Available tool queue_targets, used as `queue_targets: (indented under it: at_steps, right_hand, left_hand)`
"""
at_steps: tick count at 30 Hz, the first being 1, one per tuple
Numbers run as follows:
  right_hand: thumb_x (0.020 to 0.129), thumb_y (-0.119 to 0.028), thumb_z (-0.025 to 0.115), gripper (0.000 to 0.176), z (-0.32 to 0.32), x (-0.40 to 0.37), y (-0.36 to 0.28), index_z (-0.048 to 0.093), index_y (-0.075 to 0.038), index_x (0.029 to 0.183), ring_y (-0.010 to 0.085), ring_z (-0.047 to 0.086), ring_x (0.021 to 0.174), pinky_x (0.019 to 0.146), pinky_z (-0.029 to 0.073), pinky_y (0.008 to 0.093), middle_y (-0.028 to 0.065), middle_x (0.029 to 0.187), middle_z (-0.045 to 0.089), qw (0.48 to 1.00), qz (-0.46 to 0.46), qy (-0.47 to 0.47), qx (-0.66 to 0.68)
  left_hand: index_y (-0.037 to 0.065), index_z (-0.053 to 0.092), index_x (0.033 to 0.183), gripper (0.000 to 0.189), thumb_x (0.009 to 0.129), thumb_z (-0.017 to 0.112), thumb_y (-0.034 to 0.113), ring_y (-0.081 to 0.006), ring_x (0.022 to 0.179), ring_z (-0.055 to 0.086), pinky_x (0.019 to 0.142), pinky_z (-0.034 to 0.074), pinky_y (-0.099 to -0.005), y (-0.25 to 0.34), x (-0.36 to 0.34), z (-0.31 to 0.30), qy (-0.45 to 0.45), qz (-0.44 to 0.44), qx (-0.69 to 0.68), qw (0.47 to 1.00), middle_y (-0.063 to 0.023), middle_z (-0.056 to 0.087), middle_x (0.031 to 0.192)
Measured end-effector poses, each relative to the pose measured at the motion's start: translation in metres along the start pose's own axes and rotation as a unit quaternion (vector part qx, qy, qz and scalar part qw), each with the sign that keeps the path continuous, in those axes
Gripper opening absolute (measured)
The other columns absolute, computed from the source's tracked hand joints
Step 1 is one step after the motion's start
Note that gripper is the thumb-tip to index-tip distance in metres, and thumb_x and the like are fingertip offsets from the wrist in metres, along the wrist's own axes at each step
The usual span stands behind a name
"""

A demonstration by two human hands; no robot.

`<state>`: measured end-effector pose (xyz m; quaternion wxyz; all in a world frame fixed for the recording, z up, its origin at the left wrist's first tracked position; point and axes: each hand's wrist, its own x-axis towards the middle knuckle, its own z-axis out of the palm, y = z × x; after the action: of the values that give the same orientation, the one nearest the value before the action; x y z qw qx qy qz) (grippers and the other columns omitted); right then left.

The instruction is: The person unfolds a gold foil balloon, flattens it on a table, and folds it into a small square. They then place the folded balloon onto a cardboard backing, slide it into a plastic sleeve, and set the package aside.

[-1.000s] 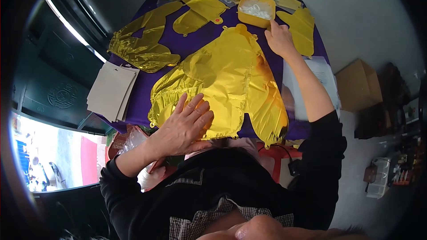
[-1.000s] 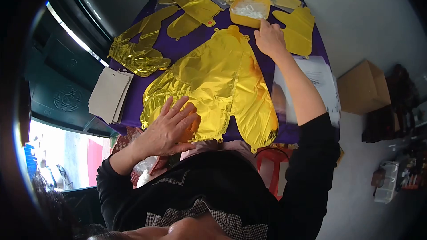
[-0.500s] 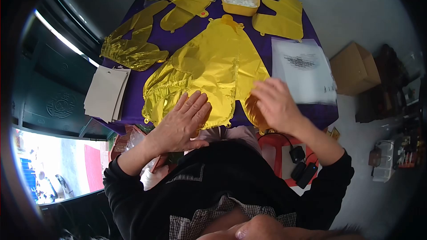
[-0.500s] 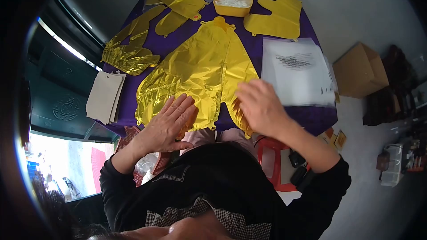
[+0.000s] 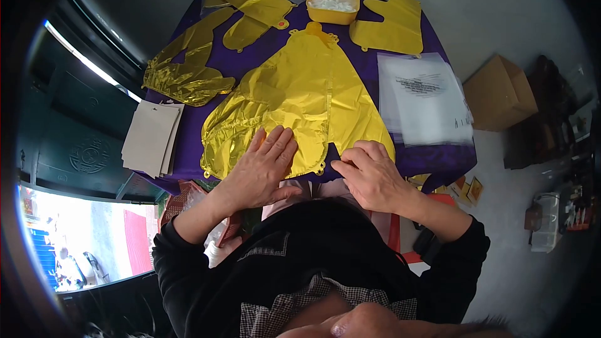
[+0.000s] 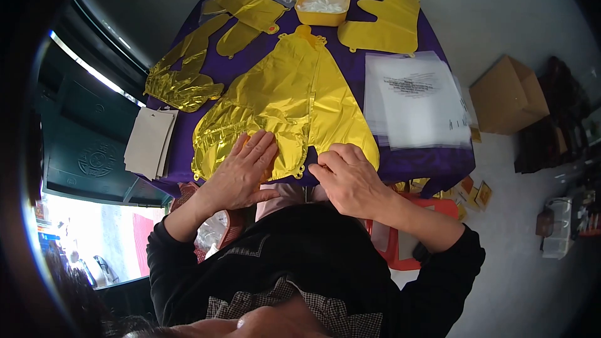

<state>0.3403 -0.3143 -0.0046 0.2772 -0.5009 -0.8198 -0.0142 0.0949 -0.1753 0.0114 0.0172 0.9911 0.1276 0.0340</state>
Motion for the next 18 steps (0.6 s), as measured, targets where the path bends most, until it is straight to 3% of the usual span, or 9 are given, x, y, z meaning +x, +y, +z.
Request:
queue_targets:
  at_steps: [18]
  right_hand:
    - [0.069,-0.008,0.074,0.041,-0.014,0.001,0.002,0.064,-0.002,0.109,0.0306,0.050,0.107,0.092,0.042,0.0419,0.0098,0.108,0.056,0.999,0.042,-0.007,0.027]
  left_hand:
    - [-0.009,0.043,0.136,0.086,0.086,0.060,0.058,-0.0428,0.137,0.035,0.113,0.028,-0.0538,-0.003,0.001,0.006,0.025,-0.003,-0.008,1.000,-0.0278,0.041,0.143]
